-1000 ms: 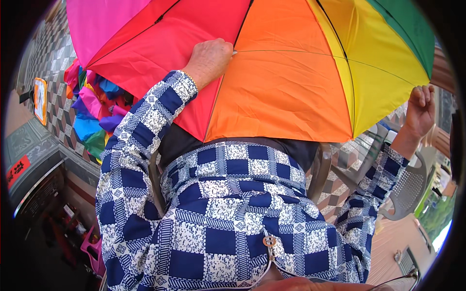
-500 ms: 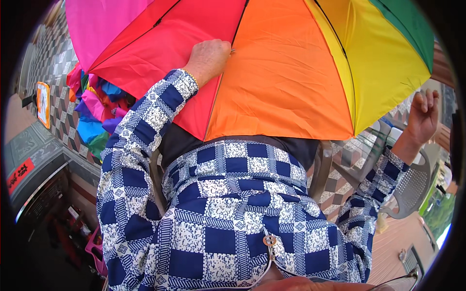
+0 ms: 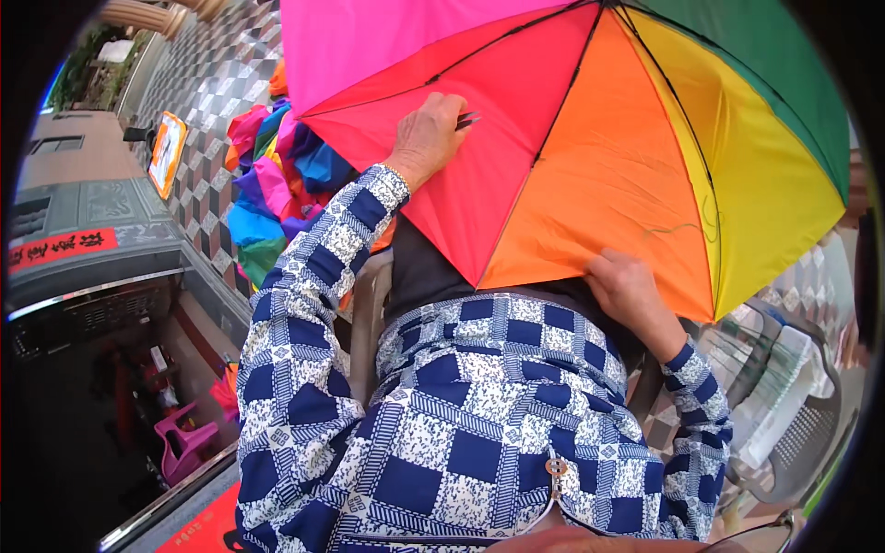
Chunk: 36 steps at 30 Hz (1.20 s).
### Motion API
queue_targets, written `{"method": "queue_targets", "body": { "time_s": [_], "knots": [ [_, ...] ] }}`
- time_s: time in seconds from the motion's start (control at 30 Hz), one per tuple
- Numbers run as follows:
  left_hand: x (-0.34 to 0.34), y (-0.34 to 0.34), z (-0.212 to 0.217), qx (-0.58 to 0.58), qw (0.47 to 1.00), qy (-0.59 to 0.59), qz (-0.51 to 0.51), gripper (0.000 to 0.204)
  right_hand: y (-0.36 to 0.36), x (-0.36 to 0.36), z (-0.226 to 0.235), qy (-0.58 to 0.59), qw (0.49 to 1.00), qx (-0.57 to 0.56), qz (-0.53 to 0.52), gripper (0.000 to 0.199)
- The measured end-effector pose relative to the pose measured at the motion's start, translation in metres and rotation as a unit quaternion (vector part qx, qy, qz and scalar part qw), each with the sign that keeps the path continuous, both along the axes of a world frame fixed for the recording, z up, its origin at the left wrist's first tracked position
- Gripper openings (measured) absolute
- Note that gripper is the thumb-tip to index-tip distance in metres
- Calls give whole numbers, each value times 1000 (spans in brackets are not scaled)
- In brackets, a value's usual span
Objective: Repairing the fabric of a rainbow umbrella by sewing it to the frame.
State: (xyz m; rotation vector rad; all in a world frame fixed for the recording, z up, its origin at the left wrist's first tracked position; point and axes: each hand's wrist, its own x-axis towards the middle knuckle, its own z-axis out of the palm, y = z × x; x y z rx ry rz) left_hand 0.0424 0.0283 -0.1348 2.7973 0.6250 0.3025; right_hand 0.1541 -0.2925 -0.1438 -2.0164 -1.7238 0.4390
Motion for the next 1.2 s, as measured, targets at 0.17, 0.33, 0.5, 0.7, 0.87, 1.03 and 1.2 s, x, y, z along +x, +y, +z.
{"method": "queue_targets", "body": {
  "time_s": [0.17,0.33,0.5,0.7,0.87,1.03,1.2],
  "knots": [
    [-34,45,6,115,989,-4,90,38,-8,32,31,141,979,92,-117,5],
    [-45,52,1,152,983,59,89,41,-45,46,53,201,969,53,-135,5],
    [-47,65,-8,202,975,86,16,24,-69,35,52,231,961,-21,-149,7],
    [-39,76,-12,196,973,119,39,17,-78,36,45,235,958,-23,-166,5],
    [-46,74,10,139,970,185,73,18,-91,44,42,295,936,-96,-164,6],
    [-53,52,58,98,949,298,-34,19,-91,50,41,367,885,-216,-187,8],
    [-2,46,63,16,984,170,-42,22,-45,67,76,388,882,-197,-181,9]
  ]
}}
